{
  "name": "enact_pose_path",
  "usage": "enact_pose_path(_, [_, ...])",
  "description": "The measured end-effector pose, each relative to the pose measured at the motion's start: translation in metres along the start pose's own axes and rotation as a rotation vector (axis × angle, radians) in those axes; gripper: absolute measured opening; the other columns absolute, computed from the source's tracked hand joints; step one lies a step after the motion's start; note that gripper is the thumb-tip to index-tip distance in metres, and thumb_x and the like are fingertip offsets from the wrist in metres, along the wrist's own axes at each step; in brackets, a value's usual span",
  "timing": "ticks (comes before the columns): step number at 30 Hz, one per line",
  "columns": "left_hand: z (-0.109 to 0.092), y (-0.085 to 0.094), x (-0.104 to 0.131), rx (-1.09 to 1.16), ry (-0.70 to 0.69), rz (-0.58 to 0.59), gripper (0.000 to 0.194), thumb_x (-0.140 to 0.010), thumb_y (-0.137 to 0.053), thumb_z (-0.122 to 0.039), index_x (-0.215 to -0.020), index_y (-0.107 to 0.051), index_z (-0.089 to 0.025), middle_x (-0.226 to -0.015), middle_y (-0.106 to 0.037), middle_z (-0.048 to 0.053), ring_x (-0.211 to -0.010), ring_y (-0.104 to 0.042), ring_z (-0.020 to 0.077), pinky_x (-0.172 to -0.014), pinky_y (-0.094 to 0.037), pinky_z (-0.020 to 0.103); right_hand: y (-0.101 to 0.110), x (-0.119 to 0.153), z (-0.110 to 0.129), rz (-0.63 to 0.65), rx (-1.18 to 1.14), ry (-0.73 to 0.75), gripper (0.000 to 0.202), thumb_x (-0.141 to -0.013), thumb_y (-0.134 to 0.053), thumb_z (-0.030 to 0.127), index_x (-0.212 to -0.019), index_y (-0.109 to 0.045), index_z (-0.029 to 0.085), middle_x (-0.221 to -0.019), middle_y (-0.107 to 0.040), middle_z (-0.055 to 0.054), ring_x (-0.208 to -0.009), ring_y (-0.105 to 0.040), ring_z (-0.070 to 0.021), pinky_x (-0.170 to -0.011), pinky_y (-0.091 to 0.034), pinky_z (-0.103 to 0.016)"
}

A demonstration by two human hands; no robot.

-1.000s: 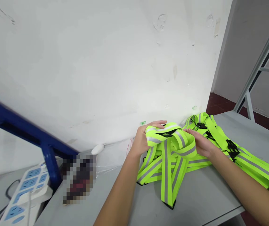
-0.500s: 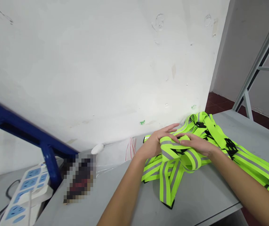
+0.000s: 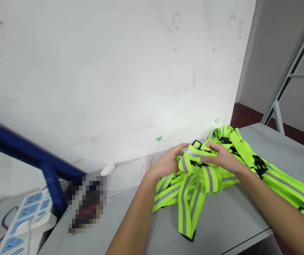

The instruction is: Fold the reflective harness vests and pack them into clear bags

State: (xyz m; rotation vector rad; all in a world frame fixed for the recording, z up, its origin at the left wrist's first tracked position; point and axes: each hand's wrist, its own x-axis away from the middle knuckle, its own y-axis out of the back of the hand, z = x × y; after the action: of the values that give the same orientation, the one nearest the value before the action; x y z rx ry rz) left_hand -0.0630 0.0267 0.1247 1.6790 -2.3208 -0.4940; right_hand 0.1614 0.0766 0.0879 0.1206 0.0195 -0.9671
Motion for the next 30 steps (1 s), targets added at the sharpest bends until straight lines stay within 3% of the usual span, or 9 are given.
enact_pose_path(4, [0.004, 0.019, 0.005, -0.066, 0.027, 0.1, 0.043, -0.064, -0.072, -0.023, -0.107, -0.07, -0.026, -0.089, -0.074, 0.003, -0.066, -0.07, 0.0217, -0.051, -0.052, 0.025, 0.008, -0.003, -0.001, -0.195, 0.042, 0.091, 0.029, -0.07, -0.076, 0.043, -0.083, -0.059, 0.022, -0.086, -0.064, 0.002, -0.082, -0.06, -0.0192, -0.076, -0.046, -0.031])
enact_pose_path(7, [-0.003, 0.023, 0.01, -0.15, -0.027, -0.127, 0.052, -0.059, -0.08, -0.028, -0.109, -0.069, -0.027, -0.107, -0.071, 0.005, -0.092, -0.068, 0.0268, -0.065, -0.053, 0.027, 0.011, -0.004, -0.002, -0.405, 0.164, 0.149, 0.033, -0.068, -0.078, 0.045, -0.086, -0.06, 0.023, -0.095, -0.066, -0.001, -0.096, -0.06, -0.0241, -0.084, -0.045, -0.036])
enact_pose_path(10, [-0.023, 0.008, 0.017, -0.183, -0.005, -0.32, 0.032, -0.072, -0.073, -0.04, -0.1, -0.068, -0.025, -0.1, -0.07, 0.006, -0.083, -0.064, 0.0226, -0.061, -0.049, 0.027, 0.009, -0.004, -0.003, -0.577, 0.256, 0.187, 0.038, -0.067, -0.078, 0.046, -0.093, -0.063, 0.024, -0.103, -0.068, -0.004, -0.107, -0.058, -0.0282, -0.091, -0.044, -0.04])
enact_pose_path(13, [-0.041, -0.029, 0.021, -0.057, 0.086, -0.074, 0.033, -0.086, -0.055, -0.052, -0.088, -0.068, -0.022, -0.074, -0.065, 0.003, -0.062, -0.06, 0.0162, -0.053, -0.045, 0.027, 0.003, -0.003, -0.002, -0.648, 0.247, 0.25, 0.039, -0.067, -0.078, 0.047, -0.097, -0.067, 0.023, -0.105, -0.069, -0.006, -0.107, -0.059, -0.0298, -0.096, -0.043, -0.044])
enact_pose_path(15, [-0.04, -0.059, 0.018, 0.153, 0.167, 0.237, 0.041, -0.082, -0.06, -0.055, -0.107, -0.066, -0.023, -0.093, -0.069, 0.006, -0.075, -0.066, 0.0196, -0.061, -0.052, 0.029, 0.0, -0.002, 0.001, -0.67, 0.222, 0.252, 0.041, -0.067, -0.078, 0.047, -0.098, -0.068, 0.023, -0.106, -0.07, -0.007, -0.108, -0.059, -0.0312, -0.099, -0.042, -0.047])
enact_pose_path(19, [-0.012, -0.103, -0.001, 0.805, 0.248, 0.247, 0.073, -0.073, -0.062, -0.07, -0.131, -0.052, -0.026, -0.141, -0.049, 0.013, -0.125, -0.052, 0.0303, -0.092, -0.051, 0.042, -0.004, 0.006, 0.015, -0.695, 0.219, 0.196, 0.044, -0.067, -0.077, 0.05, -0.101, -0.067, 0.025, -0.114, -0.068, -0.009, -0.118, -0.054, -0.0334, -0.105, -0.037, -0.051])
enact_pose_path(22, [0.001, -0.105, -0.012, 1.218, 0.106, 0.063, 0.086, -0.068, -0.038, -0.09, -0.117, -0.061, -0.024, -0.134, -0.057, 0.014, -0.13, -0.046, 0.0348, -0.096, -0.049, 0.047, -0.006, 0.02, 0.025, -0.643, 0.213, 0.204, 0.037, -0.071, -0.077, 0.045, -0.101, -0.067, 0.027, -0.114, -0.069, -0.009, -0.114, -0.057, -0.0339, -0.101, -0.043, -0.051])
enact_pose_path(25, [-0.008, -0.089, -0.012, 1.344, 0.014, -0.163, 0.094, -0.065, -0.032, -0.093, -0.119, -0.06, -0.022, -0.126, -0.063, 0.014, -0.125, -0.05, 0.0384, -0.096, -0.047, 0.053, -0.008, 0.038, 0.029, -0.44, 0.29, 0.43, 0.019, -0.078, -0.071, 0.029, -0.097, -0.068, 0.028, -0.097, -0.073, -0.006, -0.091, -0.067, -0.0277, -0.083, -0.054, -0.045])
enact_pose_path(30, [-0.032, -0.062, -0.008, 1.403, 0.145, -0.139, 0.074, -0.077, -0.045, -0.069, -0.128, -0.055, -0.017, -0.117, -0.065, 0.014, -0.111, -0.061, 0.036, -0.096, -0.047, 0.051, -0.018, 0.061, 0.026, -0.013, 0.61, 0.939, 0.03, -0.089, -0.052, 0.007, -0.112, -0.062, 0.022, -0.1, -0.074, -0.004, -0.091, -0.067, -0.0152, -0.085, -0.053, -0.032])
